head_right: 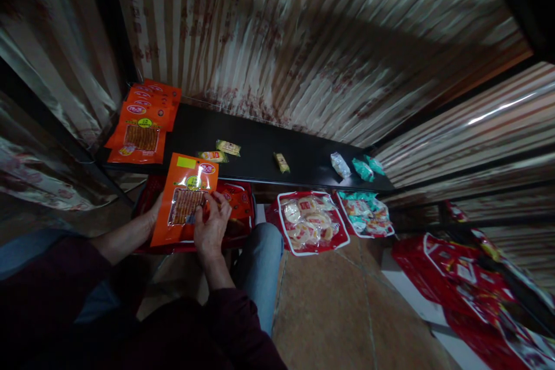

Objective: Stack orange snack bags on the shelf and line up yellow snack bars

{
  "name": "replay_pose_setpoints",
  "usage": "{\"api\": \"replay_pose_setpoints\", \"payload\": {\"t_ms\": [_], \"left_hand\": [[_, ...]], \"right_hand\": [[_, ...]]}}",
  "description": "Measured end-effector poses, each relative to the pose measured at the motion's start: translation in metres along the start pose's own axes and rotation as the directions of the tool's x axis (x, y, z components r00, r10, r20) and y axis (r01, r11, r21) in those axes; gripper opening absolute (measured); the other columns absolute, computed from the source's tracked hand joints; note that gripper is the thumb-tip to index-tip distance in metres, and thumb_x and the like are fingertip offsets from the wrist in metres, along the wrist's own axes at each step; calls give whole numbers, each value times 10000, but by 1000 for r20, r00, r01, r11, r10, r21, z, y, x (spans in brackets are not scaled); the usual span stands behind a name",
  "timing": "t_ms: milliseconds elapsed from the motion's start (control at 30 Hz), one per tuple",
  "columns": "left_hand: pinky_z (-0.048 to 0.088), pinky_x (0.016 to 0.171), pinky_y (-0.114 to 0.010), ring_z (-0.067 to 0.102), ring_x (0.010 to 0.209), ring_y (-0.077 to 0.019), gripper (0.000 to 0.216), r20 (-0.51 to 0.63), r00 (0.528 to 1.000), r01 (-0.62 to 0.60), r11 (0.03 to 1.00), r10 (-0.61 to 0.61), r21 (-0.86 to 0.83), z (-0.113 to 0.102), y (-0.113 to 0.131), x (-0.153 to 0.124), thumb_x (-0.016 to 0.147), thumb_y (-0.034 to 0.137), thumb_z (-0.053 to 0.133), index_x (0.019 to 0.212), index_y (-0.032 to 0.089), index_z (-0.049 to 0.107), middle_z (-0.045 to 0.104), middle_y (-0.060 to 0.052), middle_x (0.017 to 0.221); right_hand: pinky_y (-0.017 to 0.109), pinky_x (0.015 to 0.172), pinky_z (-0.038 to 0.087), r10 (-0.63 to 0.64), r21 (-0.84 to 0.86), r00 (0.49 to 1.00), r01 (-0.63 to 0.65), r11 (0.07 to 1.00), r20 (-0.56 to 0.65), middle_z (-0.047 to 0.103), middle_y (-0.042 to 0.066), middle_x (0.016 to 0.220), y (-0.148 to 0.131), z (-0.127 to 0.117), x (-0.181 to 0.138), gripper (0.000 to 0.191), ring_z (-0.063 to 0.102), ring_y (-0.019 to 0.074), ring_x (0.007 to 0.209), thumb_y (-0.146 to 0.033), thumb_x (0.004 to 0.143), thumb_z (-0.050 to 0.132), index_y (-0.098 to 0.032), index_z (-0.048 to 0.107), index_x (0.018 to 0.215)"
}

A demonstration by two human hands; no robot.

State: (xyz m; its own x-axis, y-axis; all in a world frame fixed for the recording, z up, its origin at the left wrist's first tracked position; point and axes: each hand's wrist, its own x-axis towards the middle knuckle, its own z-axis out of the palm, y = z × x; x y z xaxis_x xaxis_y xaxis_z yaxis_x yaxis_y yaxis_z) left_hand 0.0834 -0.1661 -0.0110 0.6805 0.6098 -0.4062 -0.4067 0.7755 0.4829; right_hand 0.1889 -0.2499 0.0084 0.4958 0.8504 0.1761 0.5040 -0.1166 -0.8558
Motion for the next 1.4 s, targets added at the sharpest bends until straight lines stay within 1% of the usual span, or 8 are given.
{"api": "replay_pose_setpoints", "payload": {"t_ms": [167,267,367,567,800,1000,1200,1400], "left_hand": [[556,711,-405,683,841,-294,400,33,995,89,996,-89,28,2,-1,-1,753,362,546,1043,109,655,722,-147,838],[558,696,-377,687,817,-278,354,-15,994,110,992,-109,66,7,-2,-2,747,320,590,1031,118,653,722,-132,839],[548,662,-316,685,779,-231,324,-43,999,17,992,-12,121,8,-2,-3,729,281,666,1025,151,642,718,-97,849],[464,587,-203,623,665,-112,485,-36,992,-105,964,117,244,2,-1,3,571,216,825,1005,183,613,668,-5,781],[447,591,-224,589,638,-111,619,-130,958,-183,895,255,408,3,-1,8,493,280,848,1035,188,562,614,42,740],[356,447,-198,490,490,-67,396,-110,945,-212,833,308,511,2,9,8,544,345,801,824,147,603,630,14,719],[370,409,-207,474,438,-73,330,-147,913,-252,809,381,530,2,22,6,569,365,778,711,167,556,590,33,624],[379,389,-210,503,459,-92,336,-195,858,-311,785,474,536,-7,37,11,579,406,750,690,166,543,575,26,611]], "right_hand": [[437,1065,320,53,105,997,-59,993,60,580,86,1160,-1,2,-4,342,476,238,1131,-252,784,558,-255,654,1112],[430,1080,304,76,218,995,-90,972,68,601,73,1168,0,2,-5,313,492,238,1134,-303,798,570,-262,661,1094],[413,1063,328,81,318,992,-107,942,97,640,62,1141,-2,-2,-4,301,522,229,1118,-399,837,546,-254,671,1069],[342,991,406,59,440,956,-186,878,287,678,41,1106,-12,-20,2,380,588,213,1058,-486,874,492,-227,673,1086],[363,973,439,52,519,908,-283,806,415,694,27,1071,-5,-25,2,333,612,223,1041,-425,842,568,-214,670,1078],[350,933,471,187,568,923,-357,742,337,709,23,1046,-6,-22,2,307,626,220,1017,-376,803,588,-214,682,1047],[357,949,461,284,541,915,-399,740,286,716,29,1019,0,-19,1,258,631,222,994,-357,786,600,-210,706,969],[399,958,465,158,566,930,-330,755,331,703,10,981,9,-3,-2,268,631,208,965,-342,767,646,-227,676,1007]]}}
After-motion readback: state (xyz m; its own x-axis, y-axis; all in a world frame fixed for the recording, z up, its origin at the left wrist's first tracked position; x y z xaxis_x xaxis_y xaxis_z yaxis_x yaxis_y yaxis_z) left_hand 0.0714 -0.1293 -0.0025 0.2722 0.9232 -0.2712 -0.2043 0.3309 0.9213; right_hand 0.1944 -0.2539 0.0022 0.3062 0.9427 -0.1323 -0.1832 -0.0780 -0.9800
